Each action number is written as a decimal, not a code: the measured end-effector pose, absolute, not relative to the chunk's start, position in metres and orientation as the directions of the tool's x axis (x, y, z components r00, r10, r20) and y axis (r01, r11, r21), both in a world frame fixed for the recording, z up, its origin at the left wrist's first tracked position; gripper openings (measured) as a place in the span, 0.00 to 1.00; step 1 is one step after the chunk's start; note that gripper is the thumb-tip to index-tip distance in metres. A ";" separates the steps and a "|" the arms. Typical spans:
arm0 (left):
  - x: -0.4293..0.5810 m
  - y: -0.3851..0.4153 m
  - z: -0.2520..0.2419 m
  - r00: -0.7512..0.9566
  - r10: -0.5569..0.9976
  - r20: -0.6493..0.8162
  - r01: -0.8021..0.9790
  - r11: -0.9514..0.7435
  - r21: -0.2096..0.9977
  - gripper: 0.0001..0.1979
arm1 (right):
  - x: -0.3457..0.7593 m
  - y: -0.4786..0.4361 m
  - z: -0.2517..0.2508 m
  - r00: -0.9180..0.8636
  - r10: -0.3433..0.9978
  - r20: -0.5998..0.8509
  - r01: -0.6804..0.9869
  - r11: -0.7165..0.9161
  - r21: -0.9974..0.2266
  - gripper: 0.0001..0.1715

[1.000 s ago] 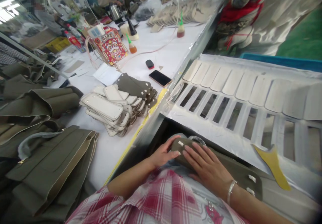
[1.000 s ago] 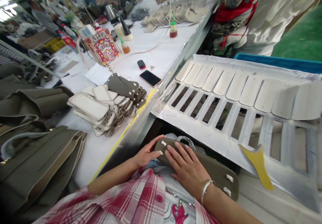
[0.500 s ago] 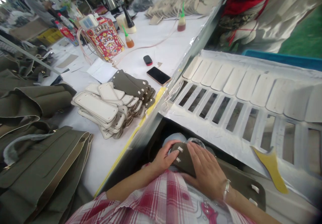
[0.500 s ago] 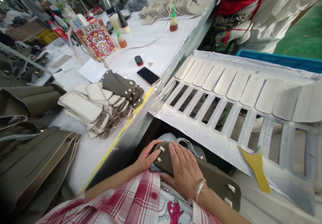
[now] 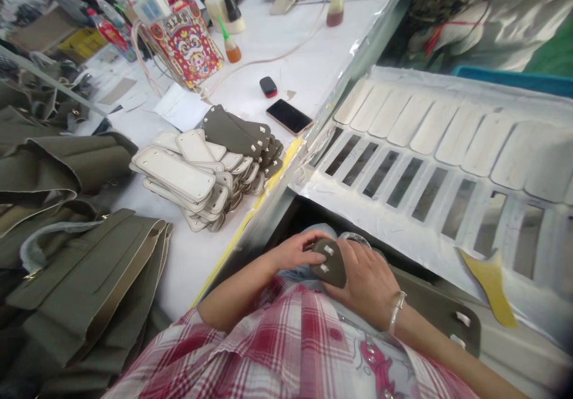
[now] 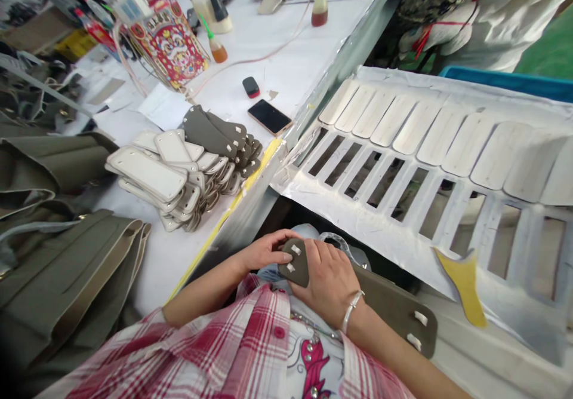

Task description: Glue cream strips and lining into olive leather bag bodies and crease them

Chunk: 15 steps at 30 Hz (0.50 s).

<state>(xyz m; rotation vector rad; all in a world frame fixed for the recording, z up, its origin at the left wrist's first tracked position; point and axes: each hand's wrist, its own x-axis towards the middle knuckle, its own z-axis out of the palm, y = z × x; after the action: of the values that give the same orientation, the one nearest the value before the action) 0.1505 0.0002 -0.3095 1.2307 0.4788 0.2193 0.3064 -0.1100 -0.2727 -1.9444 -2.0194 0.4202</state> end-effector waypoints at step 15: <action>0.152 -0.007 -0.303 0.853 0.487 -0.189 0.159 0.104 0.982 0.23 | 0.345 -0.156 -0.281 -0.017 0.999 0.038 0.966 0.027 -0.256 0.38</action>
<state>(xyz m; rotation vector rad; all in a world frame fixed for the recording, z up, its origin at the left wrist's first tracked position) 0.1522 -0.0071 -0.3030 1.4675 0.5454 0.2605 0.3446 -0.1565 -0.2815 -2.0446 -2.0908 0.2327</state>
